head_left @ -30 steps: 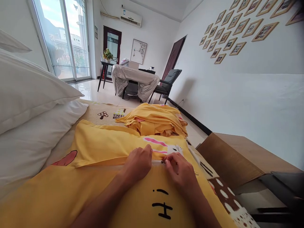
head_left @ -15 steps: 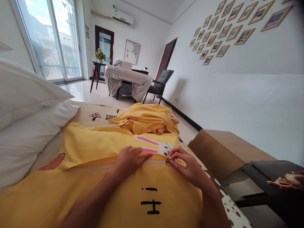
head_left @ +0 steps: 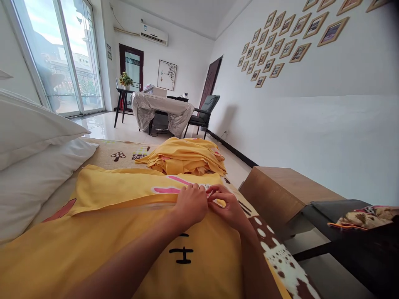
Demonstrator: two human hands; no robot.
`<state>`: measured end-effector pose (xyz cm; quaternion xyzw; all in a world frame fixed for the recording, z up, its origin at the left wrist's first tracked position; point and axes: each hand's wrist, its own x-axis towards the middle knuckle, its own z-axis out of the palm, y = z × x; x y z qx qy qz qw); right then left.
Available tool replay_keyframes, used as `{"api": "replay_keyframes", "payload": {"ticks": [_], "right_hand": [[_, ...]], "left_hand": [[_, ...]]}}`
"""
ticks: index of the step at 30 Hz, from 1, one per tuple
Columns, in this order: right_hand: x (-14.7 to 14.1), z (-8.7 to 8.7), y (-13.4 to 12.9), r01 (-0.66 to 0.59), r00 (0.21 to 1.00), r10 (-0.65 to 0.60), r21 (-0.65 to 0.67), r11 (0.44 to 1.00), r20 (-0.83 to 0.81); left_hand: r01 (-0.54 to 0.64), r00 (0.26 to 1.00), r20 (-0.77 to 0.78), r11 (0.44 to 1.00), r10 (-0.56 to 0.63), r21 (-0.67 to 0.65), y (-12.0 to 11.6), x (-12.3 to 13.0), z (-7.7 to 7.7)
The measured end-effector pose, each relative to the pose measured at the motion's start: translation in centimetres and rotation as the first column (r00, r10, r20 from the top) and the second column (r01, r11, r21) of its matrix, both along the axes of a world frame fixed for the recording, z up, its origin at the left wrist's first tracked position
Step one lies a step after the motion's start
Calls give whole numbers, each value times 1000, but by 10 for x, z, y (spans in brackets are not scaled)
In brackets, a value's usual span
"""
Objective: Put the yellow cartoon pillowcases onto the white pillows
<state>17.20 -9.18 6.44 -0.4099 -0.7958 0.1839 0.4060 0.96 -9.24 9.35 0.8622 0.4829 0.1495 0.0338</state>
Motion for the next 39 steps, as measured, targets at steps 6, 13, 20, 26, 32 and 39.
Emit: {"api": "replay_keyframes", "payload": {"ticks": [6, 13, 20, 26, 32, 39], "right_hand": [[3, -1, 2, -27, 999, 27, -8, 1000, -39], [11, 2, 1, 62, 997, -66, -125, 990, -33], [28, 6, -1, 101, 994, -105, -236, 966, -6], [45, 7, -2, 141, 990, -133, -274, 951, 48], [48, 3, 1, 92, 993, -71, -262, 961, 92], [49, -2, 4, 97, 989, -68, -227, 969, 130]], "left_hand": [[-58, 990, 128, 998, 58, -5, 6, 2, -22], [-127, 985, 122, 991, 122, 34, 13, 3, -38], [-90, 995, 49, 996, 89, 13, 15, 3, -39], [44, 997, -68, 999, -42, 25, 16, 3, -19], [183, 975, -125, 983, -184, -21, 11, 28, 0], [168, 983, -66, 983, -173, -75, 16, 43, -14]]}}
